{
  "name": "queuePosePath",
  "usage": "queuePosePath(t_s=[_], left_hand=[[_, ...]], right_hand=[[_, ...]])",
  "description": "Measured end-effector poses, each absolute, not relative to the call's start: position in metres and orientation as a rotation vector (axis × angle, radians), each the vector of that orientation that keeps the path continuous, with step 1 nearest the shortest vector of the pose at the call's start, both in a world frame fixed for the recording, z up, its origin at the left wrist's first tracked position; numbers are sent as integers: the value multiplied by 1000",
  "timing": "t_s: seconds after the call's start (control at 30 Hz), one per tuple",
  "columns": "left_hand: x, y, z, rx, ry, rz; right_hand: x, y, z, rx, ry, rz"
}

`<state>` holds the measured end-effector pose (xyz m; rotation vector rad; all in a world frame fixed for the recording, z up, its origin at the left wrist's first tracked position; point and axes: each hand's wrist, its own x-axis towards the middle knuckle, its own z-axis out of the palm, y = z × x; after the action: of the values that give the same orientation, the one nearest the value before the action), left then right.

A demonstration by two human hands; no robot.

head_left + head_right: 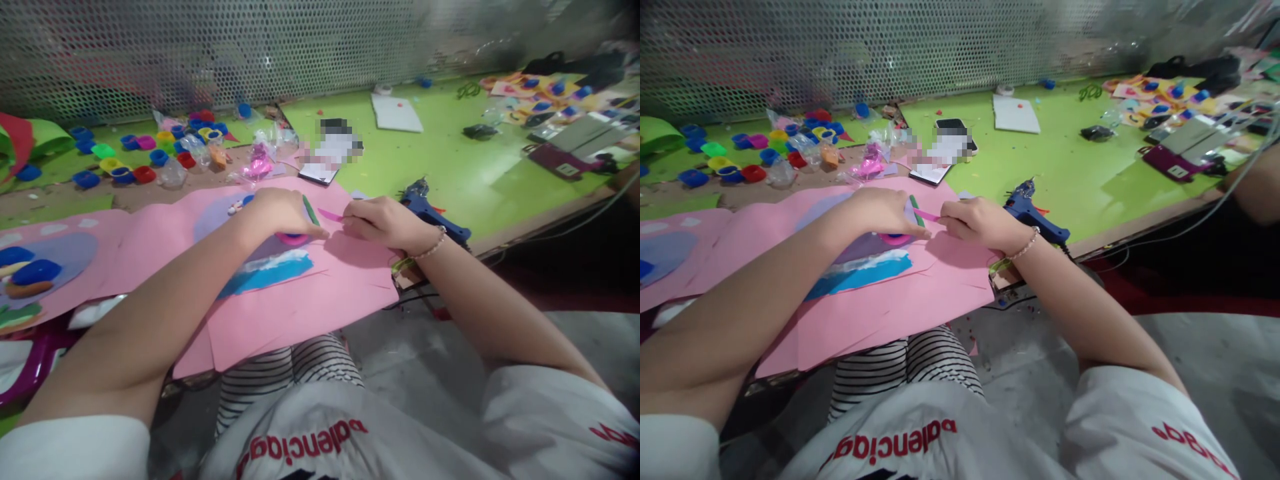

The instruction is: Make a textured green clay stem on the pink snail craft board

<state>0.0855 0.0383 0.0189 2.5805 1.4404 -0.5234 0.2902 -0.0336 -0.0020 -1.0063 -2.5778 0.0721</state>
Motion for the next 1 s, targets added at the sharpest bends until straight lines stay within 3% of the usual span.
queuePosePath(t_s=[0.23, 0.53, 1.0], left_hand=[[86, 36, 22, 2562, 1437, -537], [76, 50, 27, 2480, 1192, -546], [82, 57, 18, 2563, 1152, -461]], right_hand=[[288, -34, -2, -1056, -2502, 62], [262, -61, 8, -1663, -2315, 202], [214, -92, 7, -1971, -2318, 160]])
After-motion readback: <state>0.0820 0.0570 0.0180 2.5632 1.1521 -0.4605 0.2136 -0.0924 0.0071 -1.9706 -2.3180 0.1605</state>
